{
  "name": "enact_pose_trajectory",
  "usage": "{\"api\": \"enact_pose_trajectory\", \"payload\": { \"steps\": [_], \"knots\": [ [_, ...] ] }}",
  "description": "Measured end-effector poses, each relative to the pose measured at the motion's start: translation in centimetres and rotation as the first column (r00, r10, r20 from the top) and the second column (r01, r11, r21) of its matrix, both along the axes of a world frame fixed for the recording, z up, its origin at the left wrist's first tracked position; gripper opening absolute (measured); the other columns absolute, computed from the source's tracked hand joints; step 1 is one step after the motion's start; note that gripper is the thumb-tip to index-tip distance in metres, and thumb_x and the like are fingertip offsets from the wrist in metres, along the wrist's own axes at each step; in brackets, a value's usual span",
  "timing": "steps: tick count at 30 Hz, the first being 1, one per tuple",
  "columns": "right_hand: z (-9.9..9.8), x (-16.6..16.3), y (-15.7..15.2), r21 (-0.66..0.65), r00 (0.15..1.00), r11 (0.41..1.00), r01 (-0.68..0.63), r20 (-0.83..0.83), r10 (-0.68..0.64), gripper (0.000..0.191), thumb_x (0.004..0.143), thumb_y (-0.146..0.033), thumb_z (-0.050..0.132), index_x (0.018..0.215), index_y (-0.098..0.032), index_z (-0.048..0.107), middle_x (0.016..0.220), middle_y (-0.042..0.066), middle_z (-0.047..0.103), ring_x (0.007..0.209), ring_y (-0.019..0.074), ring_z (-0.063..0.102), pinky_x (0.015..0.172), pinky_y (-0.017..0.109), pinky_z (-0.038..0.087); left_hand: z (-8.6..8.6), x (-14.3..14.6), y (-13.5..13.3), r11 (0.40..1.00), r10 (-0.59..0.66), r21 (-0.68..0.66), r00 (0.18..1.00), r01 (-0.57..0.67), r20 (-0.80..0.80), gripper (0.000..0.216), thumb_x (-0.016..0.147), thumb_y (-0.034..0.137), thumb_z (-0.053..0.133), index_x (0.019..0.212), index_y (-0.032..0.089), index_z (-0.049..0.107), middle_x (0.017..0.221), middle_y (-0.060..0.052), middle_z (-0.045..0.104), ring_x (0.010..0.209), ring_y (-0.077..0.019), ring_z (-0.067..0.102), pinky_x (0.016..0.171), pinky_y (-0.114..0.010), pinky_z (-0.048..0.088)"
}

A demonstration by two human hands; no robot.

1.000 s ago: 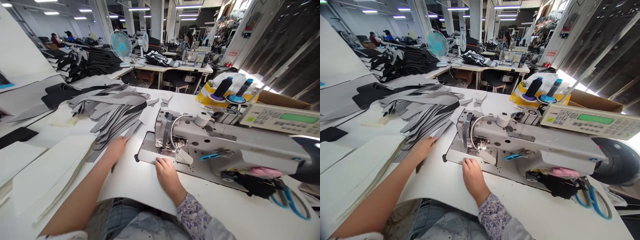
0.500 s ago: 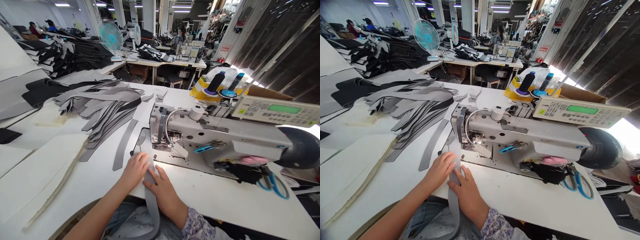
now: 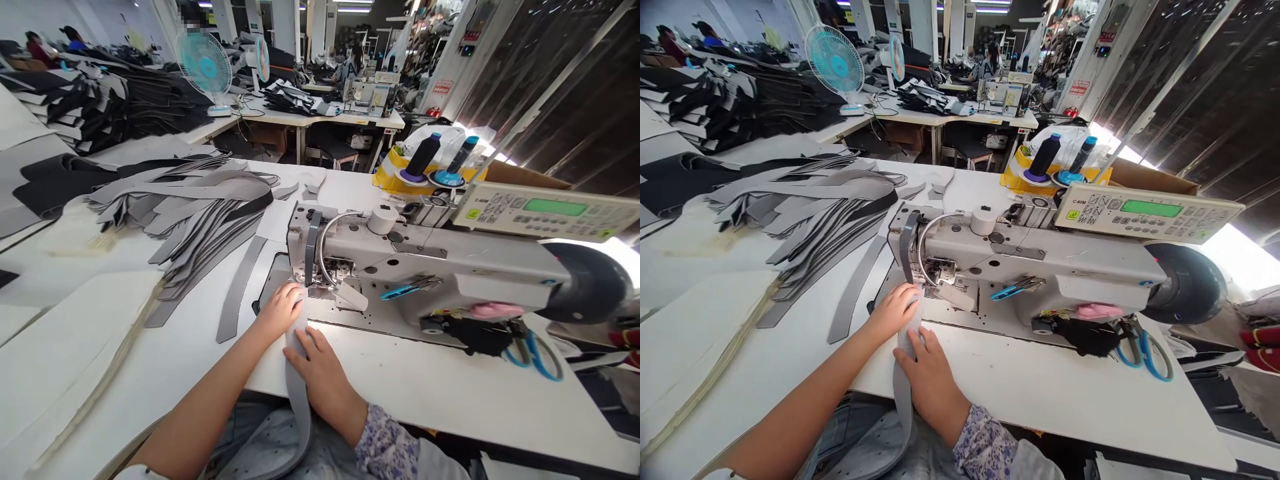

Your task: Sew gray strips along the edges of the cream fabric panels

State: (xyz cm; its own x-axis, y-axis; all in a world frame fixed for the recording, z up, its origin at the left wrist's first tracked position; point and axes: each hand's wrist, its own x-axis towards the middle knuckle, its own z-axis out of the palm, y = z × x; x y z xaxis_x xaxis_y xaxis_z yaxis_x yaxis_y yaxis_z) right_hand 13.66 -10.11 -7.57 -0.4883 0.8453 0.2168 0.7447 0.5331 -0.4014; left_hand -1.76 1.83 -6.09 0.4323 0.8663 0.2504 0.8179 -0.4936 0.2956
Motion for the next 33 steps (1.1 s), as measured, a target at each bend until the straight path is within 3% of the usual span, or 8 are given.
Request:
{"api": "enact_pose_trajectory", "payload": {
  "steps": [7, 17, 20, 22, 25, 28, 30, 33],
  "knots": [
    [0.3, 0.0, 1.3, -0.046, 0.999, 0.998, -0.04, 0.0, 0.04, 0.054, 0.078, -0.012, 0.064, 0.13, -0.023, 0.058, 0.143, 0.015, 0.046, 0.133, 0.0356, 0.037, 0.109, 0.052, 0.033, 0.0, 0.1, 1.0, 1.0, -0.001, 0.018, 1.0, 0.002, -0.02, 0.018, 0.089, 0.016, 0.047, 0.1, 0.021, 0.06, 0.105, -0.007, 0.061, 0.102, -0.0194, 0.062, 0.091, -0.033, 0.05],
    [0.7, -0.8, 3.0, -0.026, 1.0, 1.0, -0.006, 0.021, 0.006, 0.062, 0.076, -0.004, 0.06, 0.135, -0.021, 0.054, 0.146, 0.017, 0.042, 0.137, 0.0337, 0.031, 0.109, 0.051, 0.033, -0.1, 0.7, 3.5, 0.997, 0.083, 0.018, 0.987, -0.081, -0.141, 0.018, 0.09, 0.018, 0.046, 0.092, 0.018, 0.064, 0.094, -0.008, 0.063, 0.089, -0.0199, 0.063, 0.084, -0.032, 0.049],
    [0.9, -0.7, 3.0, -0.057, 0.999, 0.998, -0.015, 0.05, 0.017, 0.066, 0.076, -0.003, 0.058, 0.139, -0.02, 0.049, 0.15, 0.016, 0.036, 0.14, 0.034, 0.025, 0.111, 0.051, 0.03, 0.5, 0.5, 3.0, 0.999, 0.033, 0.017, 0.988, -0.031, -0.148, 0.022, 0.093, 0.022, 0.044, 0.097, 0.018, 0.065, 0.097, -0.009, 0.065, 0.096, -0.0214, 0.062, 0.089, -0.034, 0.048],
    [1.0, -0.7, 3.0, -0.06, 0.998, 0.998, -0.016, 0.058, 0.019, 0.067, 0.076, 0.0, 0.054, 0.14, -0.019, 0.048, 0.152, 0.016, 0.034, 0.141, 0.0336, 0.023, 0.112, 0.052, 0.03, 1.2, -1.1, 2.1, 1.0, 0.0, 0.027, 0.993, 0.003, -0.114, 0.025, 0.095, 0.027, 0.043, 0.106, 0.02, 0.064, 0.108, -0.008, 0.065, 0.105, -0.0214, 0.059, 0.096, -0.035, 0.045],
    [0.9, -0.7, 2.7, -0.046, 0.999, 0.999, -0.006, 0.049, 0.008, 0.07, 0.072, 0.004, 0.048, 0.139, -0.017, 0.049, 0.152, 0.014, 0.034, 0.141, 0.0325, 0.024, 0.112, 0.052, 0.031, 2.9, -7.4, 0.7, 0.989, 0.142, 0.05, 0.986, -0.138, -0.087, 0.032, 0.095, 0.037, 0.042, 0.114, 0.022, 0.063, 0.121, -0.007, 0.061, 0.113, -0.0222, 0.055, 0.103, -0.036, 0.04],
    [0.2, -0.6, 2.2, -0.02, 0.999, 0.999, 0.04, 0.024, -0.039, 0.073, 0.068, 0.005, 0.044, 0.138, -0.017, 0.049, 0.152, 0.013, 0.033, 0.14, 0.0307, 0.027, 0.112, 0.05, 0.033, 5.3, -18.4, -1.5, 0.887, 0.46, 0.047, 0.873, -0.458, -0.164, 0.037, 0.092, 0.04, 0.042, 0.112, 0.019, 0.064, 0.122, -0.009, 0.061, 0.115, -0.025, 0.054, 0.105, -0.038, 0.038],
    [-0.7, -0.5, 2.0, 0.02, 0.998, 0.998, 0.065, -0.01, -0.065, 0.071, 0.072, 0.0, 0.043, 0.14, -0.021, 0.046, 0.153, 0.009, 0.031, 0.14, 0.03, 0.027, 0.111, 0.05, 0.034, 7.3, -26.7, -4.2, 0.711, 0.69, 0.062, 0.678, -0.7, -0.252, 0.042, 0.093, 0.04, 0.038, 0.117, 0.015, 0.061, 0.128, -0.013, 0.056, 0.119, -0.0282, 0.051, 0.105, -0.042, 0.036],
    [-2.5, -0.1, 2.0, 0.067, 0.998, 0.996, 0.054, -0.016, -0.053, 0.072, 0.075, -0.005, 0.042, 0.144, -0.025, 0.04, 0.153, 0.006, 0.03, 0.14, 0.0313, 0.029, 0.109, 0.051, 0.036, 9.4, -37.2, -9.9, 0.344, 0.886, 0.046, 0.308, -0.938, -0.345, 0.054, 0.089, 0.048, 0.043, 0.125, 0.009, 0.053, 0.132, -0.02, 0.051, 0.12, -0.0369, 0.047, 0.1, -0.05, 0.038]
  ]
}}
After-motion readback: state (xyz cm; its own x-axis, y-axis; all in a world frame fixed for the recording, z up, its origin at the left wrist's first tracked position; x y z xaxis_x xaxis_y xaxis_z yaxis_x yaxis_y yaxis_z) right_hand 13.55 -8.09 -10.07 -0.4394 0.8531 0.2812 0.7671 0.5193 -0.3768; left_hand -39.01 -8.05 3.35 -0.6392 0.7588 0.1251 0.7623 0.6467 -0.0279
